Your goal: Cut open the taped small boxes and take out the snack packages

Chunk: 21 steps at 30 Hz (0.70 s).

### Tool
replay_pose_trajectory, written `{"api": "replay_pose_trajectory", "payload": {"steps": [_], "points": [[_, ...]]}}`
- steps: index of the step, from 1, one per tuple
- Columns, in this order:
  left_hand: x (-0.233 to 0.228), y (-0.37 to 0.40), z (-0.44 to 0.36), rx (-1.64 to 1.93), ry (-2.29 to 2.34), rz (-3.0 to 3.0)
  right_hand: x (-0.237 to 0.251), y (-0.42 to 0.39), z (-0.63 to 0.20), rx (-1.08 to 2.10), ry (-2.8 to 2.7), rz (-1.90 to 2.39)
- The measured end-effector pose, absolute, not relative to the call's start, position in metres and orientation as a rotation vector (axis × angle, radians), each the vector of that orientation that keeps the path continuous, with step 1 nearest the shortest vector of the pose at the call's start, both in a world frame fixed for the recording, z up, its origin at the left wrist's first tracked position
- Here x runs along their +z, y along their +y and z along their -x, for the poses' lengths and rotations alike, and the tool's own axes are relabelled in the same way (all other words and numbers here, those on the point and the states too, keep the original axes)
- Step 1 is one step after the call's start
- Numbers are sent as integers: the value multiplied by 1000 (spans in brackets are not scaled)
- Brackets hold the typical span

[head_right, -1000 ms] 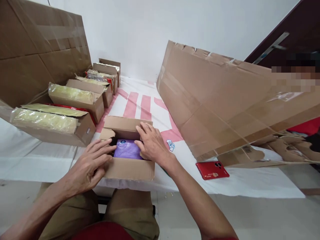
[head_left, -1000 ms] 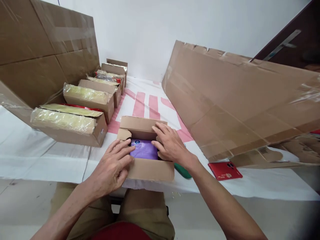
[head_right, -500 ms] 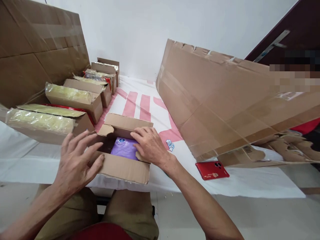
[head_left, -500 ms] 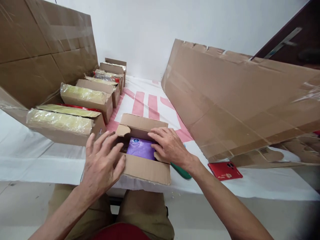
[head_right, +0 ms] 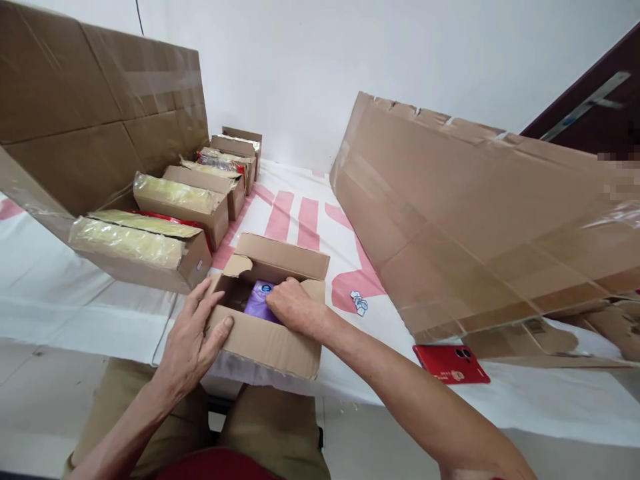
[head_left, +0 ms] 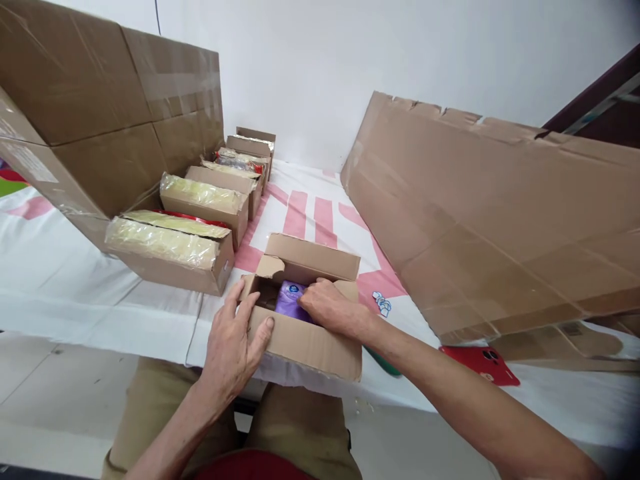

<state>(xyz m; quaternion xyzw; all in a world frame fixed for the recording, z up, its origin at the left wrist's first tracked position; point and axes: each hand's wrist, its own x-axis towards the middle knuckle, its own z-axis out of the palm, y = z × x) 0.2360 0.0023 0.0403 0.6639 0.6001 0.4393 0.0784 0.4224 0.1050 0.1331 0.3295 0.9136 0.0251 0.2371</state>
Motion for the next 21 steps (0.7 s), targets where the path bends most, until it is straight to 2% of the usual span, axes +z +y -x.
{"api": "replay_pose_trajectory", "payload": {"steps": [6,9,13,21], "points": [[41,5,-238,1320,1799,-1990,145,108,-431,109,2554,-1007],[41,6,-241,1361,1801,-2003,150,110,-423,71,2597,-921],[40,6,-243,1373,1832,-2016,137,116,-402,13,2609,-744],[40,7,-245,1367,1879,-2013,125,121,-398,42,2734,-701]]}}
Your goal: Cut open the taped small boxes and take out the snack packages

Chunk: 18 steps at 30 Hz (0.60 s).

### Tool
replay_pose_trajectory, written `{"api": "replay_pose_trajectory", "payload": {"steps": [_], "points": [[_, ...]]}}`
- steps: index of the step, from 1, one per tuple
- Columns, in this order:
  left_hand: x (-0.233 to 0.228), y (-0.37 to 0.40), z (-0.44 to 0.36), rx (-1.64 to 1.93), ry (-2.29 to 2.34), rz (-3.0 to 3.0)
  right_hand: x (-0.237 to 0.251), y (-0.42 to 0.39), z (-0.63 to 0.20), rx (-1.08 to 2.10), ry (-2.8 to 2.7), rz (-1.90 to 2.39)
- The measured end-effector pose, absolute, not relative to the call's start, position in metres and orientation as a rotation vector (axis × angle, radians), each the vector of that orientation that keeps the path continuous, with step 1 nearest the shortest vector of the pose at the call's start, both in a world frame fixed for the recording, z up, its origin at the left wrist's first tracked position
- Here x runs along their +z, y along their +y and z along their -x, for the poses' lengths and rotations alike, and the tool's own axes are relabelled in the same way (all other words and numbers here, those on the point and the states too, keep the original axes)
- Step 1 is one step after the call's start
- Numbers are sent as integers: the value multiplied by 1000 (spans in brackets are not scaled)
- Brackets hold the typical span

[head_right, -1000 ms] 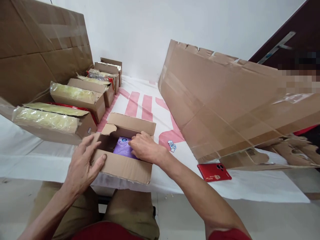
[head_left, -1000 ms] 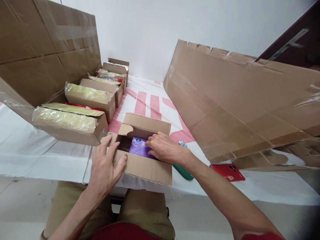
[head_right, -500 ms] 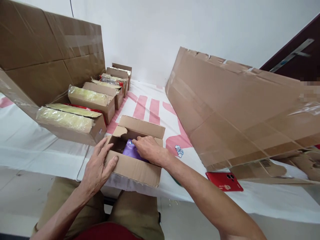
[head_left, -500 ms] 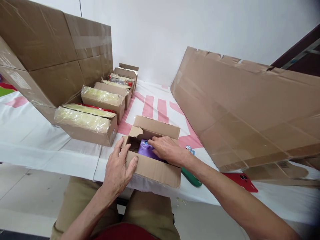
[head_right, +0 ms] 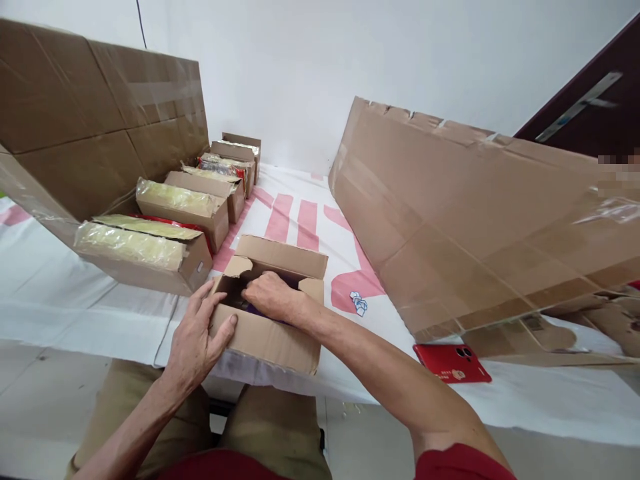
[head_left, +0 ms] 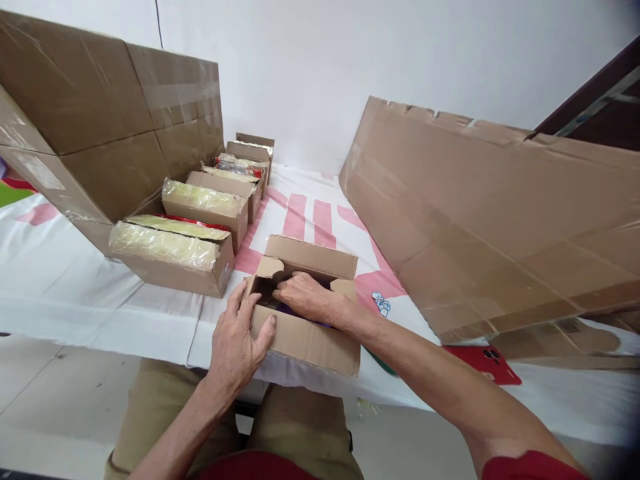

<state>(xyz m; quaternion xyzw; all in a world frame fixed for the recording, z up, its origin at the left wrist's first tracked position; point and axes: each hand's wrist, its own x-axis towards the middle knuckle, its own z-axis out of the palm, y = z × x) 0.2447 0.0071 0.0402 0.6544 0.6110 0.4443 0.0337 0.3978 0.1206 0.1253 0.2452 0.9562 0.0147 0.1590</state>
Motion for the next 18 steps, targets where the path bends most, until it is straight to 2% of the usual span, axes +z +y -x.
{"api": "replay_pose_trajectory", "payload": {"steps": [4,10,14,18], "points": [[38,8,-247,1424,1846,-1986,137,115,-416,176,2924,-861],[43,10,-242,1523,1819,-2016,169,104,-451,552,3443,-1152],[69,6,-239,1721,1930,-1986,201,94,-459,808,3545,-1233],[106,-2,-247,1817,1681,-1848,225,72,-439,1180,3505,-1071]]}}
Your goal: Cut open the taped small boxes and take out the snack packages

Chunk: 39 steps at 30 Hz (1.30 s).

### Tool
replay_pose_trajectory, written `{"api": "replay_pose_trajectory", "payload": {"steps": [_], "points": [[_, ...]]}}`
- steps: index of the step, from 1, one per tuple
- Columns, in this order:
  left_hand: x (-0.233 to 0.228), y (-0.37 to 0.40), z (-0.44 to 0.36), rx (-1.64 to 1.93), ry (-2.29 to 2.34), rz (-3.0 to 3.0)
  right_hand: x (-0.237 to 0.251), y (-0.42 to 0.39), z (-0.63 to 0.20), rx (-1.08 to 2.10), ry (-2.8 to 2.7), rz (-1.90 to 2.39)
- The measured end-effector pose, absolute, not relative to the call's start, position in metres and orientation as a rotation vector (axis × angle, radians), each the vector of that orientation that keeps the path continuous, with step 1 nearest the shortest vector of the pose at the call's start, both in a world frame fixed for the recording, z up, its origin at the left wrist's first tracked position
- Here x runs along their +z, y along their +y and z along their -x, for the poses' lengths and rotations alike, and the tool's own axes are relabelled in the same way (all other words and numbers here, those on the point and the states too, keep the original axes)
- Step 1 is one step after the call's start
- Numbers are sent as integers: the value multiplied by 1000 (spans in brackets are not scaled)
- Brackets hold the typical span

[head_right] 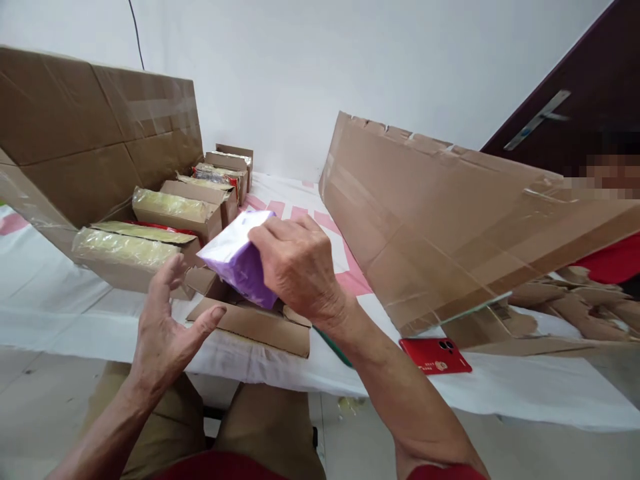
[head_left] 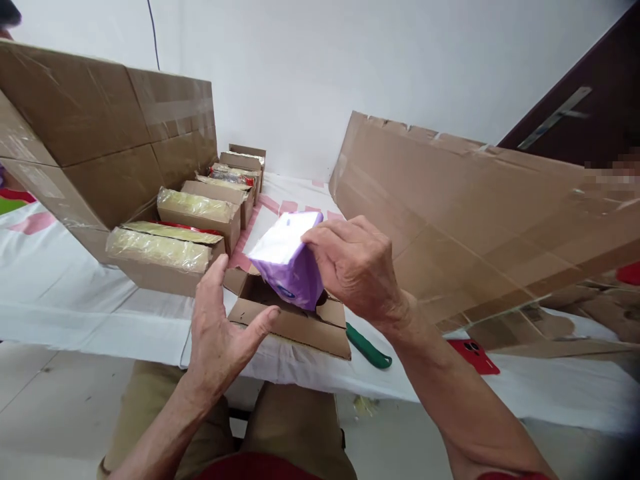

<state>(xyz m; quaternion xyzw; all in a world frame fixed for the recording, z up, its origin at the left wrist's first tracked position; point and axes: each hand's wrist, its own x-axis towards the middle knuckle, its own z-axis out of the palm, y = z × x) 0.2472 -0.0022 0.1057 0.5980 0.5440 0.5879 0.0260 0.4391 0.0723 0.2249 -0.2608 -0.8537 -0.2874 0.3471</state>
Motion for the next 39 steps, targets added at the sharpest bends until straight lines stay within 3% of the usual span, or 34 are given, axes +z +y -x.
{"api": "replay_pose_trajectory", "payload": {"steps": [4,7,11,14,16,22,29,39], "points": [[127,-8,-253,1924,1512,-1515,233,47,-412,-761,-2278,439],[129,-10,-243,1965,1313,-1163,232,36,-413,-493,-2229,431],[123,-12,-221,1907,930,-798,217,36,-437,177,-1990,704],[118,-13,-216,1855,781,-780,195,36,-443,895,-1925,826],[113,-13,-215,1800,741,-841,182,33,-436,1151,-1838,865],[112,-15,-201,1800,893,-1141,171,17,-415,911,-1701,853],[140,-30,-177,1875,1044,-1355,178,-1,-391,805,-1687,738],[212,-1,-145,1934,1167,-1648,237,43,-356,643,-1661,654]]}}
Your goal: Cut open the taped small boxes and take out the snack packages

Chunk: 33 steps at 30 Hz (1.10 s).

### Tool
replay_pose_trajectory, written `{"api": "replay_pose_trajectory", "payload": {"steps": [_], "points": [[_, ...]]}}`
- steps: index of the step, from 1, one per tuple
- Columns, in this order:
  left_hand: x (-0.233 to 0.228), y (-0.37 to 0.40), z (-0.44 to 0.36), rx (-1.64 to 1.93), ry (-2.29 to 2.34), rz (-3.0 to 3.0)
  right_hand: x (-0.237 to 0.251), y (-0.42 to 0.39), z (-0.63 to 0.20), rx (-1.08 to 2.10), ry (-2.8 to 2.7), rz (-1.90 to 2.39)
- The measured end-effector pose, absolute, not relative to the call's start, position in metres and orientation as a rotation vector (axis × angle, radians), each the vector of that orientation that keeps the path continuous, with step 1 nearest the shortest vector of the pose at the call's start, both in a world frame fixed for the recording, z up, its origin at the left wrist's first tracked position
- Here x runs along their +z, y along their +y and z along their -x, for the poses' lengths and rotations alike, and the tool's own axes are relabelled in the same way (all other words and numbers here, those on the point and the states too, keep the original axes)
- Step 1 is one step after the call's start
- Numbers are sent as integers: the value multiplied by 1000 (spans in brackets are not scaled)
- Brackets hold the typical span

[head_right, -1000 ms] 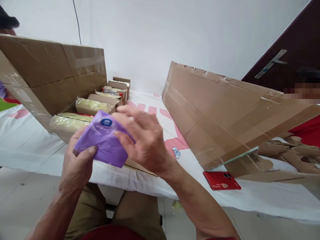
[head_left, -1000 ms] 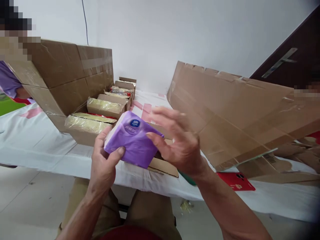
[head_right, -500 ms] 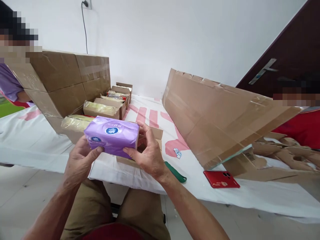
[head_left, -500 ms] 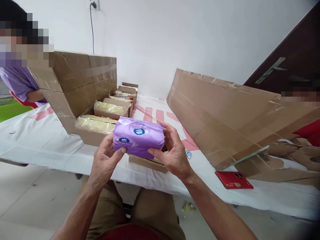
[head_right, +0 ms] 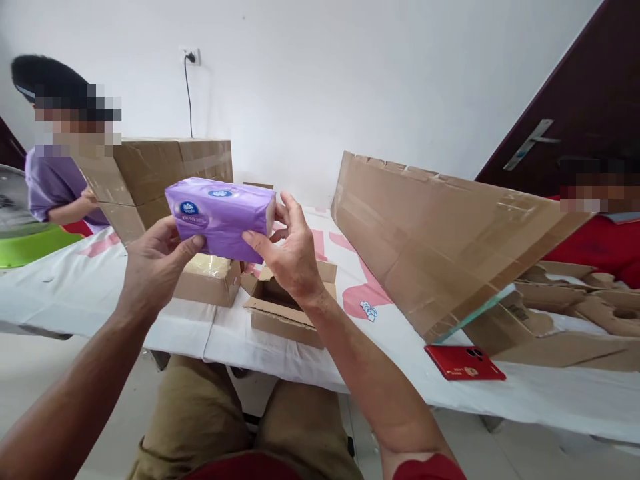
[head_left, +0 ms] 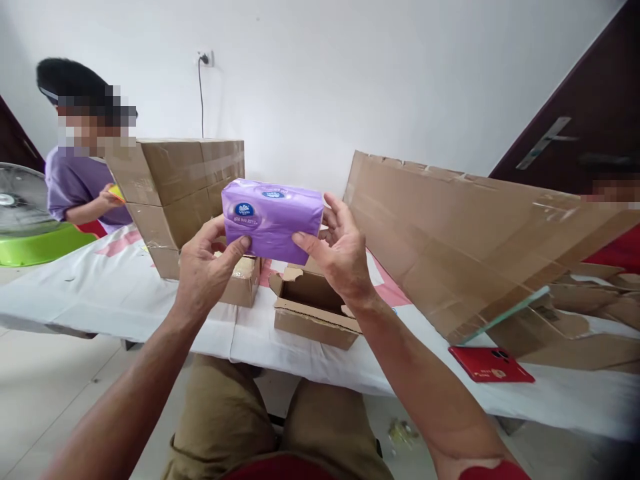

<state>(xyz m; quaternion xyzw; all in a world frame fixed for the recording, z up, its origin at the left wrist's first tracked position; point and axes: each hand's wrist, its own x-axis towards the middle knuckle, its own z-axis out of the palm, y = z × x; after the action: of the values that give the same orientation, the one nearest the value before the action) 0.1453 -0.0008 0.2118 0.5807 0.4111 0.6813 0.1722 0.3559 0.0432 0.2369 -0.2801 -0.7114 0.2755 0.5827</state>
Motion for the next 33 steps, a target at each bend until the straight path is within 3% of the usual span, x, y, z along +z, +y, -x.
{"api": "replay_pose_trajectory", "payload": {"steps": [6,12,17,24,33], "points": [[197,-55,-104,1926,1423,-1757,210,-7,-327,625,-1741,605],[96,-101,-36,1505,1987,-1563,94,-35,-264,722,-1858,775],[33,-70,-23,1331,1962,-1307,18,2,-224,864,-1876,965],[6,-2,-23,1306,1988,-1264,-12,49,-219,754,-1943,1068],[-10,0,-21,1223,2023,-1263,-33,43,-236,784,-1930,1113]]}}
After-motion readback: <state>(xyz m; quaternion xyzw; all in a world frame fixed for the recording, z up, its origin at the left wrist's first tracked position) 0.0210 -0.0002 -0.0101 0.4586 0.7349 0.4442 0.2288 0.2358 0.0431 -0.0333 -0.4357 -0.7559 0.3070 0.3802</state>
